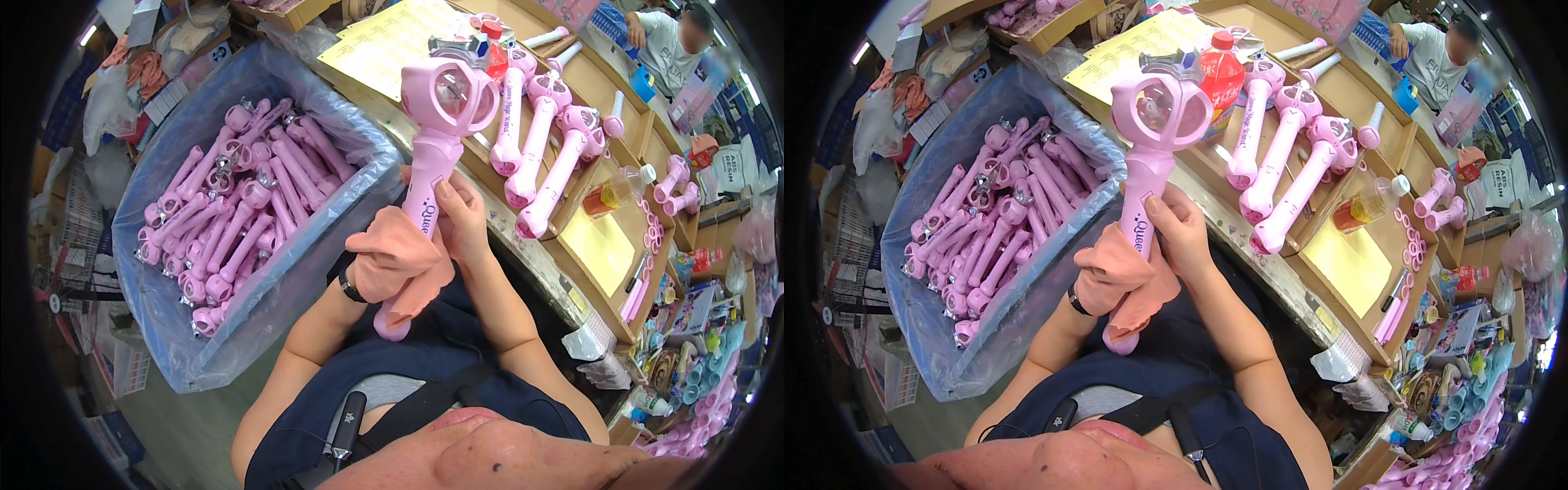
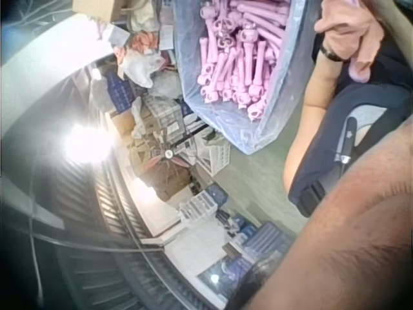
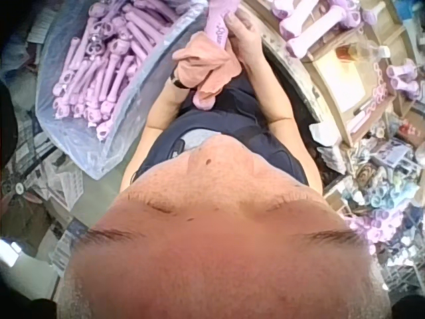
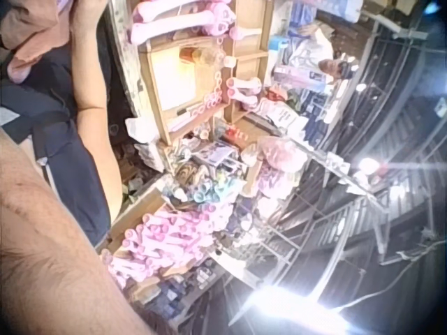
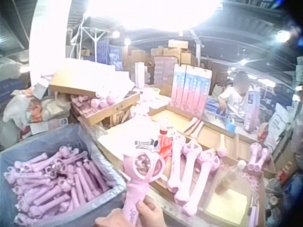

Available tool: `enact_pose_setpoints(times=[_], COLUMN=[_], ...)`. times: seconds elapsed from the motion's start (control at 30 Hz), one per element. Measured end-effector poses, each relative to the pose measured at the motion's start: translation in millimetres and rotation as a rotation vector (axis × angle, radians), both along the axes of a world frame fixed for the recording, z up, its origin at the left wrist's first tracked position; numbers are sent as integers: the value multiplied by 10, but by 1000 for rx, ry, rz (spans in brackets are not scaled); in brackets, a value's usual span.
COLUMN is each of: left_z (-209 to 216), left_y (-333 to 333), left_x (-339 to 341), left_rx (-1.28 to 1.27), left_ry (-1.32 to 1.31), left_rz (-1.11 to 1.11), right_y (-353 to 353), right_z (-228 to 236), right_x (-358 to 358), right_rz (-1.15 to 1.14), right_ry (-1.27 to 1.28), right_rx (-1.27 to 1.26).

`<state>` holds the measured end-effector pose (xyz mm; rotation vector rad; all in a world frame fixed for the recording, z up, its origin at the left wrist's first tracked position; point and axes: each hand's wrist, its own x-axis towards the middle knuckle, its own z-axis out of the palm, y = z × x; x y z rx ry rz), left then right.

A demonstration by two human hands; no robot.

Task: The person picks pink light sticks from a bin, wipes them with a cloth, and uses a small tool to adjust or clean the head and body. They repeatedly test the light function and place finished sticks on the workbench.

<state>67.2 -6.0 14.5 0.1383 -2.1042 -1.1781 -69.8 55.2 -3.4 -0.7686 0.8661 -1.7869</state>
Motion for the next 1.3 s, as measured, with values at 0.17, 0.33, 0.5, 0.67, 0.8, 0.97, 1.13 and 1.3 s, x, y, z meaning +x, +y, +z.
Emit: enact_pose_setpoints(times=[0.17,0.33,0.5,0.67,0.8,0.97,1.13,1.3], left_z=[-193,-671,-861,-444,-388,-973,-966,-363], left_y=[-12,250,487,370,221,197,380,398], left_x=[0,1,227,219,144,123,126,100], left_rx=[147,374,-672,895,1817,1090,484,919], left_ry=[-58,-149,-300,-474,-232,-711,-417,-408], left_rz=[-185,-239,431,-344,-1248,-257,-73,-439], right_y=[-76,-132,-254,-360,-276,-70,47,67], right_z=[-1,148,168,85,148,150,80,21], right_x=[-62,-211,-357,-450,-525,-335,-259,-386], right_rz=[-114,-326,-403,-272,-260,-363,-307,47], right_ry=[15,202,-54,-373,-563,-291,-386,-383], right_rx=[-99,3,-124,-378,-348,-43,-149,-524])
